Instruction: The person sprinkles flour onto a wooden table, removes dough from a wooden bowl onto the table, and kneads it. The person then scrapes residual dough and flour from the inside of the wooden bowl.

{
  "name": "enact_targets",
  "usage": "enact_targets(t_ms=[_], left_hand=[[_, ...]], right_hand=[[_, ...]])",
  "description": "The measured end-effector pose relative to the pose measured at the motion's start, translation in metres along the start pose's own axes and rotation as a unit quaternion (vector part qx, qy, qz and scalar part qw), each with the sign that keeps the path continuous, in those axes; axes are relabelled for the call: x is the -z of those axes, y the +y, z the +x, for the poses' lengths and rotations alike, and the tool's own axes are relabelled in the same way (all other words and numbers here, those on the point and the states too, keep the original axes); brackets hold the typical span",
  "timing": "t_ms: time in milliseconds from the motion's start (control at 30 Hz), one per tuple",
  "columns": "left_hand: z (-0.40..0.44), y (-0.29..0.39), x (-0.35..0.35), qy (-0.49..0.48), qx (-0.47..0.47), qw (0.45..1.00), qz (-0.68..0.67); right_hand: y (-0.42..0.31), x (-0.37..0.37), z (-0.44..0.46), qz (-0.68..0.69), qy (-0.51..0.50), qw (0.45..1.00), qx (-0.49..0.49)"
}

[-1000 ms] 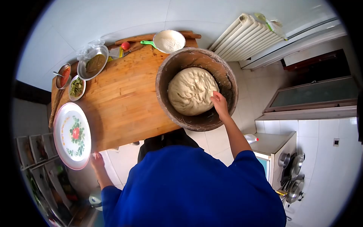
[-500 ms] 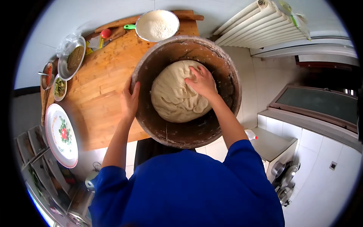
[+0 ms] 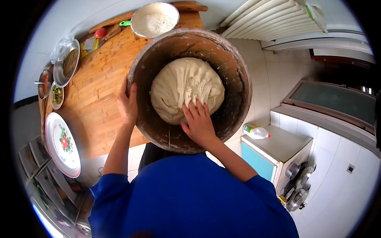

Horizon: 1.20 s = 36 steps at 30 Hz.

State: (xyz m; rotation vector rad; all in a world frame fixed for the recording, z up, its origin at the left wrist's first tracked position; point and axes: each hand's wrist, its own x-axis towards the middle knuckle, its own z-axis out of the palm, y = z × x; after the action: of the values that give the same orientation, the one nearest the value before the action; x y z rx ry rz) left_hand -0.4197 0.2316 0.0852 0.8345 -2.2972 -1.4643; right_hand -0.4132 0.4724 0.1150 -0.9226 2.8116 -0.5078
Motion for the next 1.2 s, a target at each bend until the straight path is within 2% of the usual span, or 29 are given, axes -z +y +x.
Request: enact_targets(t_ms=[33, 167, 233, 267, 333, 367, 467, 533, 567, 633, 667, 733, 767, 800, 833, 867, 900, 967, 1100, 1167, 1200], left_hand=[[0.001, 0.000, 0.000, -0.004, -0.010, 1.000, -0.002], [0.000, 0.000, 0.000, -0.005, -0.036, 0.999, 0.017], [-0.001, 0.003, -0.001, -0.004, -0.034, 0.999, 0.018], [-0.002, 0.005, -0.001, -0.002, -0.033, 0.999, 0.019], [-0.001, 0.009, 0.000, -0.003, -0.025, 0.999, 0.031], [-0.001, 0.010, 0.000, -0.002, -0.017, 0.999, 0.041], [-0.002, 0.010, 0.000, 0.005, -0.019, 0.997, 0.076], [-0.001, 0.012, 0.001, 0.006, -0.016, 0.996, 0.087], [-0.001, 0.013, 0.001, 0.008, -0.010, 0.995, 0.096], [-0.002, 0.014, 0.001, 0.009, -0.010, 0.995, 0.103], [-0.002, 0.014, 0.001, 0.010, -0.011, 0.994, 0.110], [-0.003, 0.018, 0.001, 0.014, -0.014, 0.993, 0.113], [-0.002, 0.019, 0.000, 0.015, -0.020, 0.993, 0.115], [-0.002, 0.019, 0.001, 0.015, -0.020, 0.993, 0.114], [-0.003, 0.017, 0.001, 0.013, 0.000, 0.993, 0.117], [-0.003, 0.015, 0.002, 0.012, 0.020, 0.993, 0.118], [-0.003, 0.016, 0.003, 0.013, 0.020, 0.993, 0.116], [-0.002, 0.017, 0.003, 0.009, 0.031, 0.992, 0.123], [-0.001, 0.014, 0.001, 0.022, -0.001, 0.995, 0.101], [-0.003, 0.009, 0.001, 0.025, -0.010, 0.991, 0.129], [-0.002, 0.009, 0.000, 0.027, -0.009, 0.992, 0.127]], right_hand=[[0.001, 0.007, -0.002, -0.005, -0.030, 1.000, 0.007], [0.002, 0.040, -0.009, -0.034, -0.022, 0.999, 0.003], [0.021, 0.042, -0.005, 0.078, 0.056, 0.995, 0.010], [0.035, 0.037, 0.002, 0.162, 0.092, 0.981, -0.059], [0.059, 0.042, 0.027, 0.294, 0.059, 0.931, -0.209], [0.068, 0.039, 0.038, 0.295, 0.058, 0.930, -0.209], [0.088, 0.022, 0.063, 0.279, 0.040, 0.934, -0.221], [0.094, 0.011, 0.079, 0.191, 0.068, 0.966, -0.159], [0.098, 0.004, 0.087, 0.193, 0.067, 0.966, -0.158], [0.100, -0.006, 0.102, 0.072, 0.193, 0.975, -0.078], [0.102, -0.010, 0.109, 0.073, 0.192, 0.976, -0.076], [0.104, -0.013, 0.120, 0.018, 0.035, 0.990, -0.134], [0.110, -0.011, 0.126, 0.017, 0.035, 0.990, -0.133], [0.121, -0.007, 0.131, 0.158, -0.018, 0.965, -0.209], [0.126, 0.002, 0.133, 0.294, -0.071, 0.911, -0.278], [0.128, 0.013, 0.122, 0.480, -0.088, 0.805, -0.338], [0.126, 0.025, 0.112, 0.478, -0.088, 0.806, -0.337], [0.120, 0.047, 0.092, 0.715, -0.061, 0.615, -0.326], [0.072, 0.109, 0.069, 0.750, -0.043, 0.608, -0.256], [0.048, 0.137, 0.049, 0.749, -0.064, 0.643, -0.145], [0.031, 0.147, 0.038, 0.831, -0.159, 0.533, -0.029]])
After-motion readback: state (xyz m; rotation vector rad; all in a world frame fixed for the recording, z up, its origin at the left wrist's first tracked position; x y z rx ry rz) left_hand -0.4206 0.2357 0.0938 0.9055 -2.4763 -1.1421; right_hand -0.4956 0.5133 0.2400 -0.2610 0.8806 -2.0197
